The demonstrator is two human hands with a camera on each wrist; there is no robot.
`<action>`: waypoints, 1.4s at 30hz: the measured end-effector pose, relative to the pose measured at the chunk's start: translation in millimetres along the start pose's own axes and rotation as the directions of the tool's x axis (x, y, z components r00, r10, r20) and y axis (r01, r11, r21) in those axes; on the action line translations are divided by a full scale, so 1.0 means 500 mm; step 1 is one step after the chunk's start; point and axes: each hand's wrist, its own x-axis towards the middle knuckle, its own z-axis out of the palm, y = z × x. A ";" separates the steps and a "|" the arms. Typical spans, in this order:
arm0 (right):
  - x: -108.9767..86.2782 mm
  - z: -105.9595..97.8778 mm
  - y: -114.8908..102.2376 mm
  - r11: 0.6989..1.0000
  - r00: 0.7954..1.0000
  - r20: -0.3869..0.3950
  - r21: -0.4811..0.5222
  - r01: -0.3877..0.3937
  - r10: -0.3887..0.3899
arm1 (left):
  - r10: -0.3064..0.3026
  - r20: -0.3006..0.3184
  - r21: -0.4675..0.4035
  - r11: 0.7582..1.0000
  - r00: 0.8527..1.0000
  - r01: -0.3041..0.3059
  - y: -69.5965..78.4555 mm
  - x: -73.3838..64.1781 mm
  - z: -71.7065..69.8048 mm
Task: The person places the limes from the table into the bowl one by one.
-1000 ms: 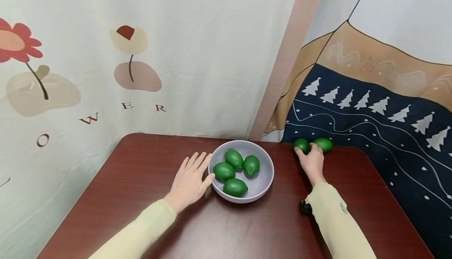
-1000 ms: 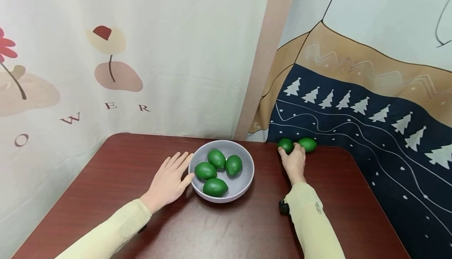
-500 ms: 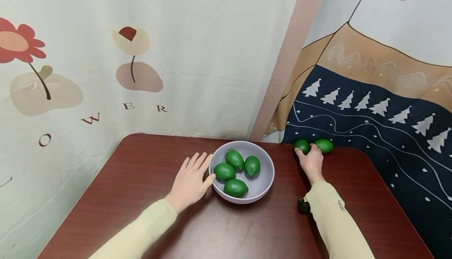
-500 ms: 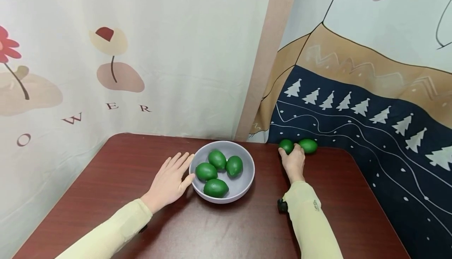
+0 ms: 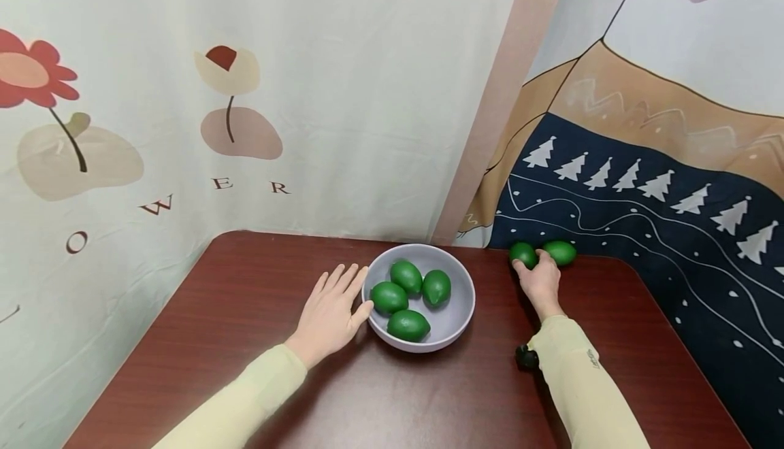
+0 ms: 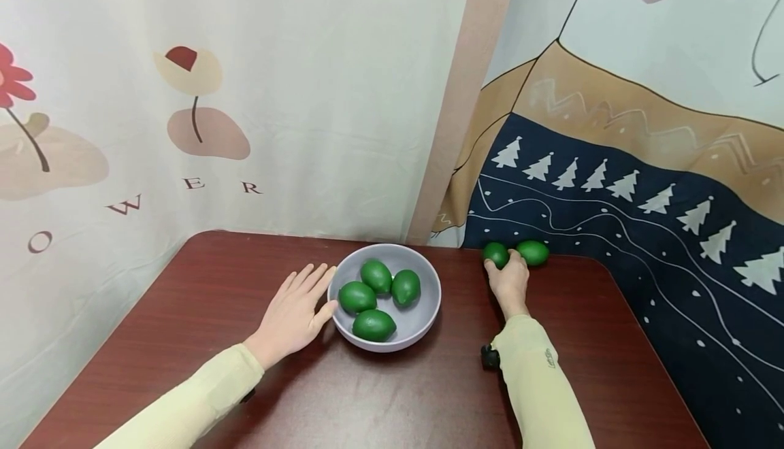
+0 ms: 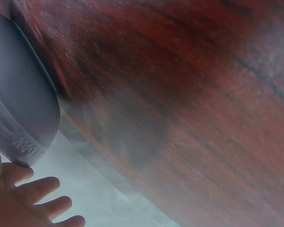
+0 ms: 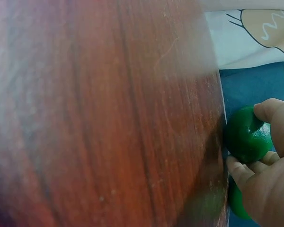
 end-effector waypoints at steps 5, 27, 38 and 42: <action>-0.002 -0.003 0.005 1.000 1.000 -0.003 0.017 0.007 -0.007 | -0.001 0.001 -0.009 1.000 1.000 0.001 0.001 -0.001 -0.004; -0.029 -0.029 -0.030 0.974 0.996 0.022 0.209 0.083 -0.089 | -0.009 0.016 -0.007 1.000 1.000 0.009 -0.003 0.005 -0.004; -0.058 -0.031 -0.069 0.952 0.991 0.062 0.291 0.097 -0.120 | -0.012 0.025 -0.010 1.000 1.000 0.012 -0.001 0.005 -0.003; -0.067 -0.030 -0.079 0.943 0.987 0.081 0.315 0.108 -0.140 | -0.011 0.033 -0.010 1.000 0.999 0.011 0.000 0.003 -0.003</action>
